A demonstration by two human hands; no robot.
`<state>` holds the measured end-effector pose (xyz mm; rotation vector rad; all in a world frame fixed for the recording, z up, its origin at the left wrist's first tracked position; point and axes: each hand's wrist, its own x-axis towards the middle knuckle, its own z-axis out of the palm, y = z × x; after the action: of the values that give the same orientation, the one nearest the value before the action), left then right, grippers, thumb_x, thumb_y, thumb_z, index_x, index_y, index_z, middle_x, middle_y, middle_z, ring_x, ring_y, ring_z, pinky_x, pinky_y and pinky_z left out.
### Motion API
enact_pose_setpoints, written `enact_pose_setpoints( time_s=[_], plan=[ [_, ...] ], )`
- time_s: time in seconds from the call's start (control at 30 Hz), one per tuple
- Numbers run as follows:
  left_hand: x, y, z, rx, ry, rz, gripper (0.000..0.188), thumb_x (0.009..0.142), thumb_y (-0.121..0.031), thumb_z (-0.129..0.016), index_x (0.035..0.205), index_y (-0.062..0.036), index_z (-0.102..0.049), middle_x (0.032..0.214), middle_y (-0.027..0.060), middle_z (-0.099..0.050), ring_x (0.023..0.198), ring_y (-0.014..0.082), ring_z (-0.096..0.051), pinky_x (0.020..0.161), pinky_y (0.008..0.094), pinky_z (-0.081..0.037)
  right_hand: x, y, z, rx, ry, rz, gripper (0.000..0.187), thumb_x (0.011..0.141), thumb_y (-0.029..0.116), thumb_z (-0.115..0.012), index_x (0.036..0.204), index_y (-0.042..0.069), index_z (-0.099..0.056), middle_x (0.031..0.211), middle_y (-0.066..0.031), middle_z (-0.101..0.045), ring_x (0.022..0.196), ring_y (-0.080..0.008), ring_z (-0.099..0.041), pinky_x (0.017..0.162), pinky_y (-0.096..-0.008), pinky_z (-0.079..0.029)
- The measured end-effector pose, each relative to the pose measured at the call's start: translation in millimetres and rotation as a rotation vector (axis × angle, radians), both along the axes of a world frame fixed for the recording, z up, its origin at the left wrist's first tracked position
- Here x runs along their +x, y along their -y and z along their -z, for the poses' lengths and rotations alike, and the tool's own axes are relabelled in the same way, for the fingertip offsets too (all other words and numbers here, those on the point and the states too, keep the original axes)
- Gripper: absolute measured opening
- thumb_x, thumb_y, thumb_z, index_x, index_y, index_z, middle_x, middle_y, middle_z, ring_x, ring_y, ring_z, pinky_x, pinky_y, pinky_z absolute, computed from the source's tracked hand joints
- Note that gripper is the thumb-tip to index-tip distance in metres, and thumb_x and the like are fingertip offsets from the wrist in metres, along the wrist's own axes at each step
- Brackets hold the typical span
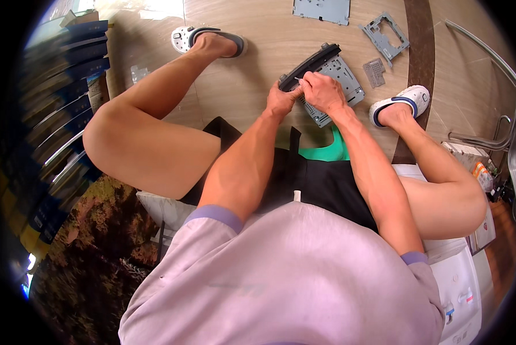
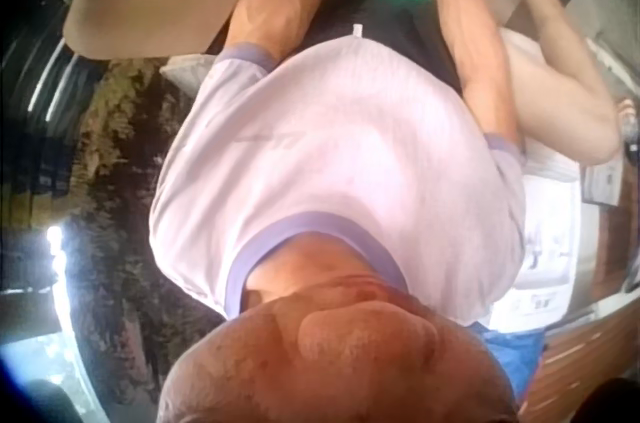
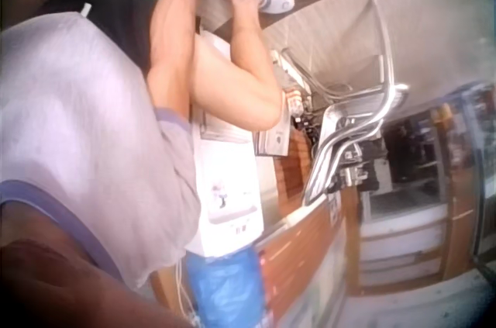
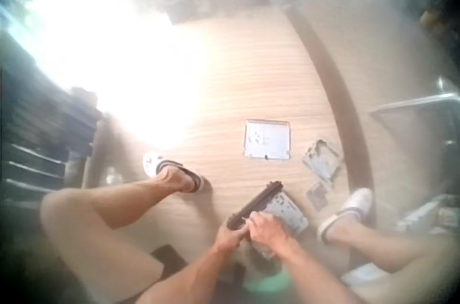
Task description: The person disassembles a car stereo by using a screwdriver to remove screws from the casing and then prying the internal circuit board away from the metal housing by hand.
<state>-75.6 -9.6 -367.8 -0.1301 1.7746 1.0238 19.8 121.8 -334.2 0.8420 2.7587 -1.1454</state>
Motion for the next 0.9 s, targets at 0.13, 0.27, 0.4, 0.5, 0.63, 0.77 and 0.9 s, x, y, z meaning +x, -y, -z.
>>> enact_pose_setpoints(
  time_s=[0.13, 0.27, 0.4, 0.5, 0.63, 0.77, 0.9],
  plan=[
    [9.6, 1.5, -5.5, -0.020, 0.004, -0.039, 0.081, 0.072, -0.047, -0.093, 0.130, -0.0036, -0.057, 0.100, 0.0064, -0.069, 0.081, 0.0149, -0.063, 0.067, 0.0316, -0.054, 3.1, -0.6, -13.7, -0.113, 0.092, 0.051, 0.020, 0.098, 0.029, -0.060, 0.097, 0.009, -0.063, 0.086, -0.0177, -0.070, 0.085, -0.0434, -0.068, 0.074, -0.0522, -0.054],
    [30.1, 2.8, -2.1, 0.020, 0.008, -0.225, 0.090, 0.070, -0.050, -0.093, 0.134, -0.0064, -0.048, 0.096, 0.0056, -0.066, 0.076, 0.0145, -0.062, 0.056, 0.0317, -0.051, 4.7, -1.7, -17.1, -0.183, 0.164, 0.080, 0.022, 0.097, 0.030, -0.061, 0.100, 0.008, -0.063, 0.087, -0.0199, -0.071, 0.087, -0.0435, -0.068, 0.077, -0.0514, -0.053],
    [35.2, 8.7, 0.8, -0.027, 0.012, -0.103, 0.095, 0.068, -0.051, -0.094, 0.137, -0.0076, -0.044, 0.099, 0.0055, -0.066, 0.077, 0.0163, -0.061, 0.057, 0.0341, -0.051, 6.7, -4.3, -13.9, -0.183, 0.169, 0.053, 0.024, 0.096, 0.033, -0.060, 0.100, 0.010, -0.063, 0.089, -0.0203, -0.072, 0.091, -0.0445, -0.067, 0.078, -0.0524, -0.052],
    [35.8, 10.3, 2.0, -0.007, 0.048, -0.163, 0.095, 0.066, -0.050, -0.095, 0.136, -0.0093, -0.046, 0.100, 0.0044, -0.065, 0.078, 0.0171, -0.061, 0.059, 0.0364, -0.052, 8.3, -5.0, -12.0, -0.238, 0.185, 0.027, 0.023, 0.095, 0.032, -0.063, 0.099, 0.009, -0.063, 0.088, -0.0196, -0.072, 0.090, -0.0436, -0.067, 0.078, -0.0510, -0.053],
    [32.6, 6.6, -10.7, -0.028, 0.150, -0.082, 0.086, 0.073, -0.046, -0.093, 0.135, -0.0090, -0.046, 0.107, 0.0061, -0.065, 0.087, 0.0198, -0.064, 0.072, 0.0424, -0.055, 15.5, -10.4, -4.4, -0.267, 0.180, 0.039, 0.023, 0.093, 0.031, -0.065, 0.097, 0.009, -0.065, 0.088, -0.0188, -0.072, 0.090, -0.0429, -0.068, 0.078, -0.0503, -0.053],
    [28.0, 10.7, -5.6, 0.013, 0.156, -0.089, 0.076, 0.076, -0.040, -0.092, 0.132, -0.0095, -0.051, 0.103, 0.0050, -0.068, 0.083, 0.0177, -0.063, 0.071, 0.0417, -0.054, 12.4, -8.6, -4.6, -0.286, 0.202, 0.077, 0.025, 0.092, 0.033, -0.066, 0.095, 0.008, -0.066, 0.087, -0.0186, -0.072, 0.089, -0.0429, -0.068, 0.078, -0.0503, -0.053],
    [28.2, 8.7, -4.7, -0.008, 0.184, -0.080, 0.074, 0.077, -0.038, -0.092, 0.131, -0.0078, -0.053, 0.105, 0.0062, -0.069, 0.085, 0.0188, -0.064, 0.072, 0.0414, -0.054, 13.3, -2.6, -0.9, -0.236, 0.175, 0.143, 0.025, 0.093, 0.034, -0.065, 0.095, 0.008, -0.066, 0.088, -0.0192, -0.072, 0.088, -0.0435, -0.068, 0.077, -0.0511, -0.054]
  ],
)
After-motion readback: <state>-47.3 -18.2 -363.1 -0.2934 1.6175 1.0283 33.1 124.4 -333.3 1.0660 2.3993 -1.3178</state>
